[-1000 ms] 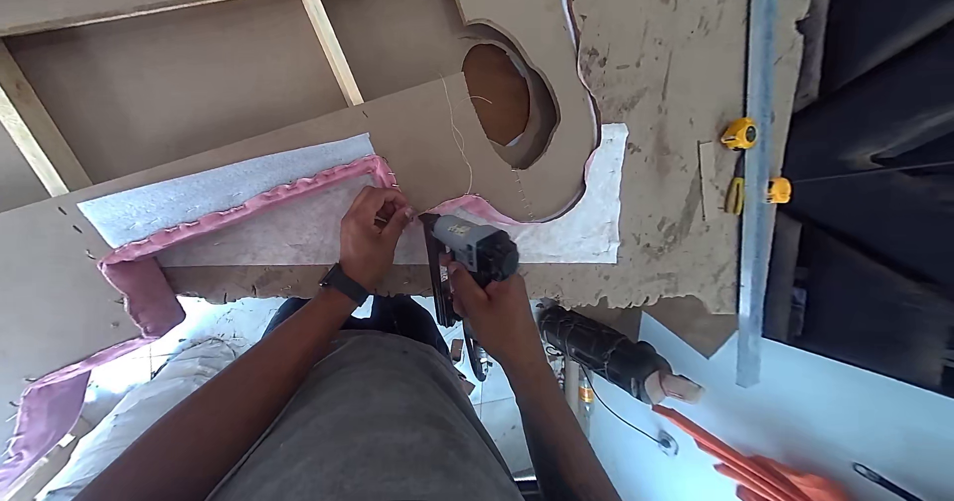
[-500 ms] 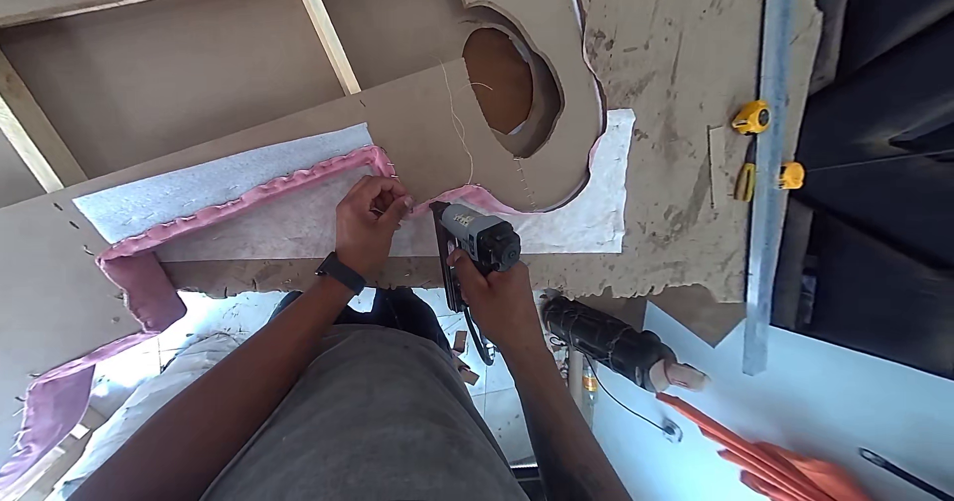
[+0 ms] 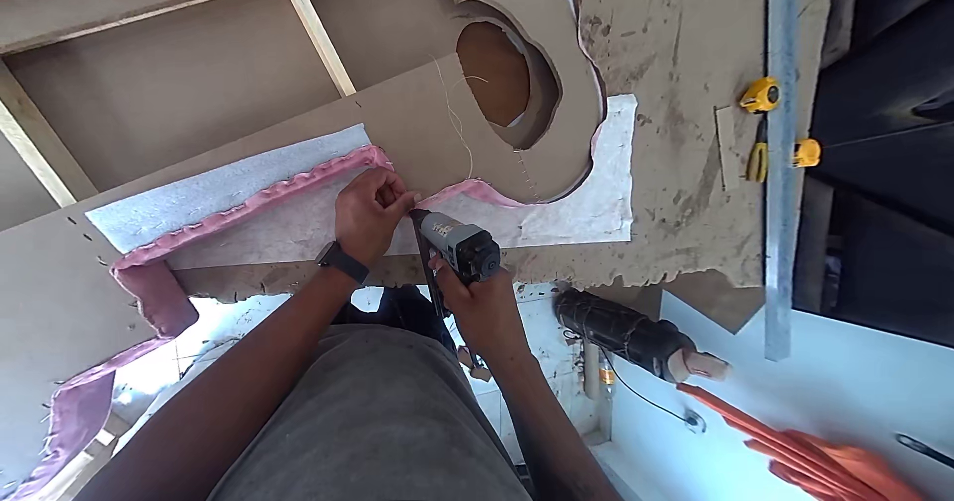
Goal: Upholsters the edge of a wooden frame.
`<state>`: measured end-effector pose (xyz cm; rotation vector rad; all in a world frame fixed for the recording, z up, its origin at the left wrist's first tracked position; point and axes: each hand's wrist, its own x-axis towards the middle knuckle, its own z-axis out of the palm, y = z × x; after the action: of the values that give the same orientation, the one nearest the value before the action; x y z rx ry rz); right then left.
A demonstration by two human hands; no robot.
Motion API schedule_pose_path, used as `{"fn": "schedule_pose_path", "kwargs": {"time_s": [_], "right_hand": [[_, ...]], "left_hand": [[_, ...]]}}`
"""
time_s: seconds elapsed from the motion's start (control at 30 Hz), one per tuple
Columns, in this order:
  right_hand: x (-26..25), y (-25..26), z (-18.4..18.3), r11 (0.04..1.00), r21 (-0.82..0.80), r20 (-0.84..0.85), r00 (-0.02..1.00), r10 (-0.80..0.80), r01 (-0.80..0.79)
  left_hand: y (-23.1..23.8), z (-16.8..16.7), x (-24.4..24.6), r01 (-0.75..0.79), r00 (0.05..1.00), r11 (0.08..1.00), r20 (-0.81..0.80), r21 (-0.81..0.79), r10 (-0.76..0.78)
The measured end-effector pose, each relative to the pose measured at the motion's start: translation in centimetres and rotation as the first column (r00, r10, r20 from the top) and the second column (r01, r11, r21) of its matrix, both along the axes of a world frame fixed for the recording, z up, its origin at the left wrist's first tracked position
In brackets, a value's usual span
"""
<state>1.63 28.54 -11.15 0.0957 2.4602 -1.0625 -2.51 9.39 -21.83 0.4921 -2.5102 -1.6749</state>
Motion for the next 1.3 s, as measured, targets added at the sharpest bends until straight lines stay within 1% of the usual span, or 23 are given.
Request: {"fn": "schedule_pose_path", "kwargs": {"time_s": [0.1, 0.23, 0.3, 0.33, 0.4, 0.43, 0.47, 0.53, 0.6, 0.63, 0.7, 0.8, 0.87, 0.93, 0.97, 1.07, 1.1, 1.13, 1.23, 1.3], "right_hand": [[0.3, -0.7, 0.3, 0.994, 0.109, -0.003, 1.000, 0.013, -0.013], [0.4, -1.6, 0.6, 0.987, 0.159, 0.009, 1.000, -0.008, 0.007], [0.3, -1.6, 0.8, 0.992, 0.123, 0.046, 0.998, -0.035, 0.029], [0.2, -1.3, 1.0, 0.996, 0.078, 0.055, 0.997, -0.053, 0.048], [0.2, -0.2, 1.4, 0.994, -0.039, 0.038, 0.994, -0.105, 0.106], [0.2, 0.6, 1.7, 0.986, -0.081, 0.016, 0.989, -0.144, 0.145], [0.4, 1.6, 2.2, 0.978, -0.104, 0.001, 0.983, -0.182, 0.181], [0.3, 4.3, 2.9, 0.965, -0.103, -0.038, 0.969, -0.245, 0.241], [0.0, 8.0, 3.1, 0.957, -0.076, -0.058, 0.957, -0.284, 0.280], [-0.1, 10.1, 3.1, 0.954, -0.060, -0.056, 0.953, -0.299, 0.295], [-0.6, 14.0, 3.1, 0.942, -0.059, -0.062, 0.941, -0.333, 0.330], [-1.6, 19.9, 2.5, 0.913, -0.092, -0.063, 0.913, -0.404, 0.398], [-2.8, 23.7, 1.7, 0.884, -0.125, -0.039, 0.888, -0.458, 0.450], [-4.6, 27.3, 0.3, 0.849, -0.177, -0.009, 0.862, -0.507, 0.498], [-5.5, 28.9, -0.5, 0.835, -0.202, 0.011, 0.853, -0.521, 0.512], [-8.7, 32.7, -2.2, 0.817, -0.214, 0.064, 0.842, -0.536, 0.536], [-9.8, 33.7, -2.6, 0.813, -0.214, 0.094, 0.840, -0.534, 0.541], [-10.7, 34.5, -3.0, 0.811, -0.211, 0.134, 0.838, -0.529, 0.546], [-12.8, 37.1, -4.5, 0.796, -0.211, 0.286, 0.815, -0.504, 0.567], [-14.3, 38.9, -5.9, 0.777, -0.239, 0.357, 0.797, -0.488, 0.583]], "left_hand": [[-0.1, 0.1, -0.1, 0.013, 1.000, 1.000, 0.017, -0.028, -0.012], [-0.1, 0.2, -0.5, 0.030, 0.998, 0.998, 0.058, -0.060, -0.027], [-0.6, 0.6, -0.4, 0.055, 0.996, 0.997, 0.079, -0.052, -0.051], [-1.0, 0.8, -0.2, 0.063, 0.995, 0.998, 0.073, -0.025, -0.061], [-2.4, 1.3, 0.4, 0.063, 0.998, 0.998, 0.014, 0.021, -0.063], [-3.0, 1.6, 0.8, 0.071, 0.997, 0.997, -0.025, 0.007, -0.071], [-3.5, 1.9, 1.3, 0.097, 0.993, 0.994, -0.068, -0.046, -0.100], [-3.5, 1.9, 1.5, 0.201, 0.967, 0.956, -0.113, -0.215, -0.229], [-2.5, 1.6, 0.5, 0.322, 0.928, 0.856, -0.047, -0.406, -0.371], [-2.0, 1.5, -0.3, 0.357, 0.912, 0.811, -0.014, -0.464, -0.409], [-1.4, 1.8, -2.0, 0.376, 0.904, 0.772, 0.021, -0.513, -0.426], [-1.3, 2.6, -4.4, 0.337, 0.923, 0.803, 0.001, -0.492, -0.386], [-0.5, 3.0, -5.7, 0.336, 0.917, 0.810, -0.028, -0.481, -0.397], [1.7, 3.4, -6.5, 0.398, 0.874, 0.781, -0.060, -0.480, -0.482], [3.2, 3.4, -6.8, 0.442, 0.841, 0.748, -0.061, -0.496, -0.537], [7.2, 2.8, -8.2, 0.537, 0.738, 0.602, -0.016, -0.591, -0.675], [7.9, 2.4, -9.0, 0.543, 0.718, 0.572, -0.012, -0.614, -0.695], [8.4, 2.2, -9.7, 0.553, 0.700, 0.554, -0.014, -0.622, -0.714], [8.7, 2.3, -11.0, 0.645, 0.580, 0.459, 0.000, -0.611, -0.815], [9.0, 2.4, -11.3, 0.676, 0.529, 0.416, 0.008, -0.608, -0.848]]}}
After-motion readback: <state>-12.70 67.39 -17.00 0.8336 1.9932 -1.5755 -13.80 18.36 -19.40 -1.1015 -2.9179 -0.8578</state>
